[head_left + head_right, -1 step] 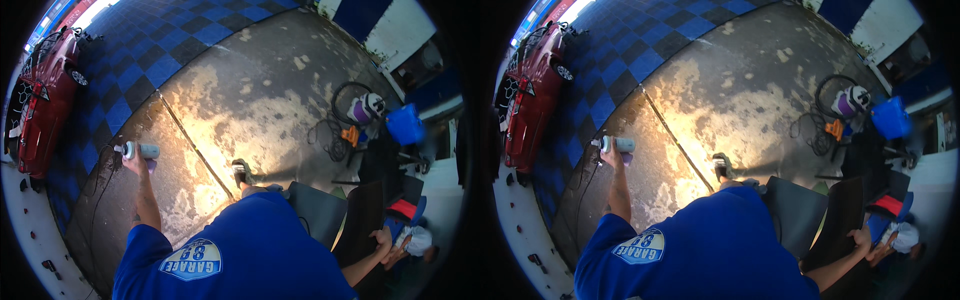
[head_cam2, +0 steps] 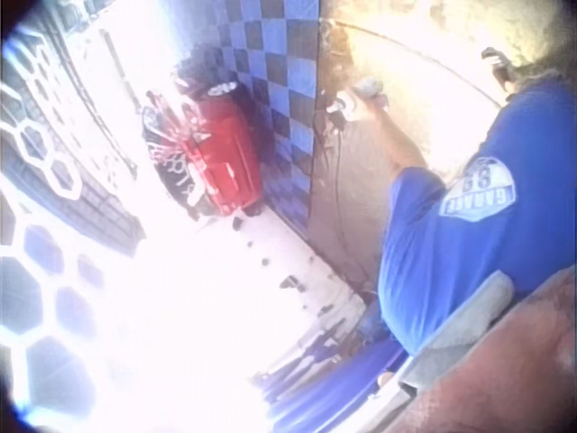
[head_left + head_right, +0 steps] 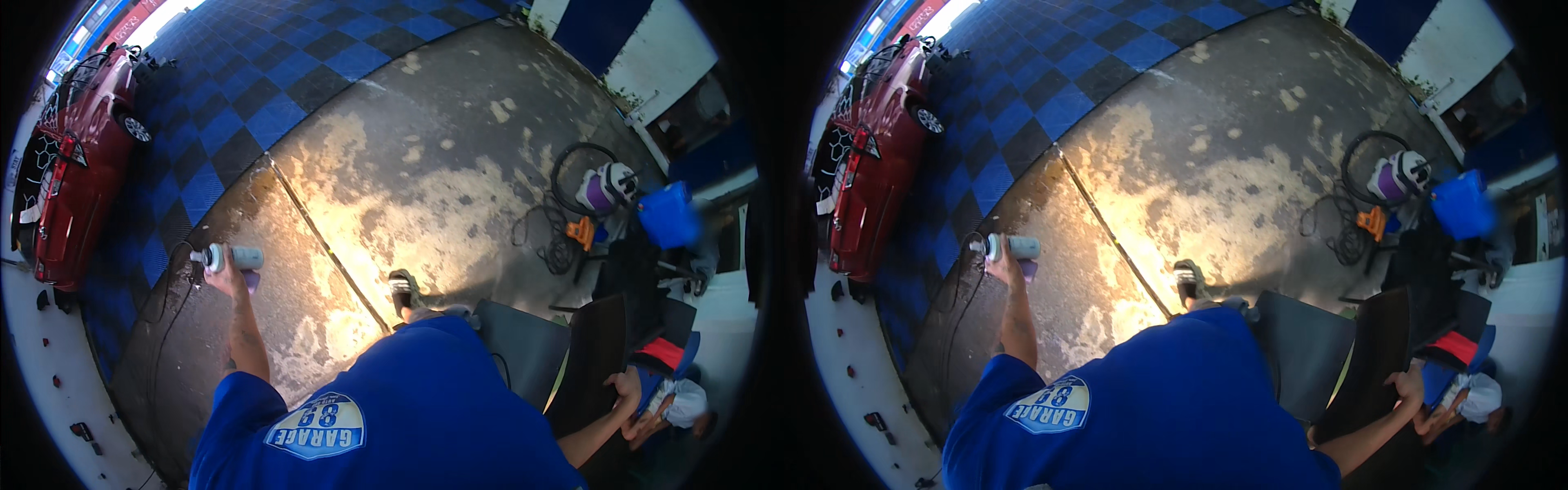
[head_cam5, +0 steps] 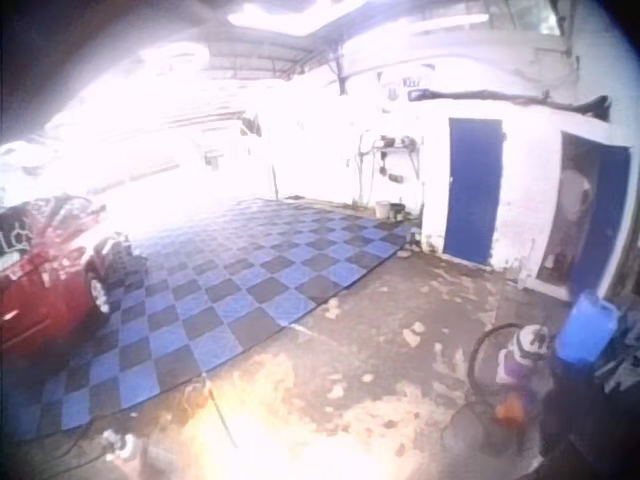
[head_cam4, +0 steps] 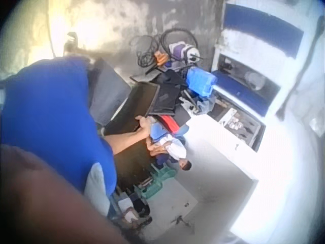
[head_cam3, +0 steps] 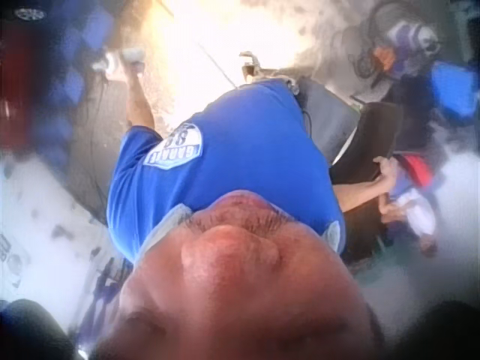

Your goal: The person walks through a cluttered garage, selects several plastic jugs, and pours liquids between them to prepare cleaning solutions. They then carry the filled jugs to a red car and place them on the floor near the vehicle.

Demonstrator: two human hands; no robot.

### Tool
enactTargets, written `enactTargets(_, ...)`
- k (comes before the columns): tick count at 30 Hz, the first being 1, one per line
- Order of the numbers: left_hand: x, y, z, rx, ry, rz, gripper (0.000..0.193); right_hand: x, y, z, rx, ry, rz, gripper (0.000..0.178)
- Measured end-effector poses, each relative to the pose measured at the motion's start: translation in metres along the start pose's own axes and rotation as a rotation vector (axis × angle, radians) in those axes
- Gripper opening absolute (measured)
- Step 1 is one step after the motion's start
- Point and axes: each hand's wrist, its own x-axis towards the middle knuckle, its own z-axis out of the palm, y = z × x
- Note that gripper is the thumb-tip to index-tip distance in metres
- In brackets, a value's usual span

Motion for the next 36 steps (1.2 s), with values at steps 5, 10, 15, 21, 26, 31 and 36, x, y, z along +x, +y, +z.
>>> enactTargets(5, 0.1, -0.047, -0.043, 0.369, 0.139, 0.026, 0.063, 0.064, -0.284, 0.108, -0.305, 0.011, 0.04, 0.048)
enactTargets(10, 0.131, -0.066, -0.026, 0.684, 0.401, -0.54, 0.071, 0.113, -0.495, 0.209, -0.515, 0.108, -0.219, 0.04)
enactTargets(15, 0.216, -0.121, 0.071, 0.542, 0.611, -0.773, 0.072, 0.165, -0.746, 0.317, -0.639, 0.202, -0.377, 0.045)
enactTargets(21, 0.424, -0.125, 0.244, 0.378, 0.236, -0.413, 0.06, 0.219, -1.03, 0.38, -0.715, 0.342, -0.562, 0.044)
enactTargets(26, 0.642, -0.166, 0.359, 0.158, 0.295, -0.214, 0.068, 0.29, -1.237, 0.478, -0.605, 0.338, -0.647, 0.045)
enactTargets(31, 0.803, -0.18, 0.501, 0.311, 0.378, -0.243, 0.062, 0.347, -1.472, 0.581, -0.663, 0.307, -0.827, 0.037)
enactTargets(36, 0.889, -0.21, 0.556, 0.368, 0.656, -0.564, 0.068, 0.365, -1.717, 0.702, -0.807, 0.073, -0.836, 0.033)
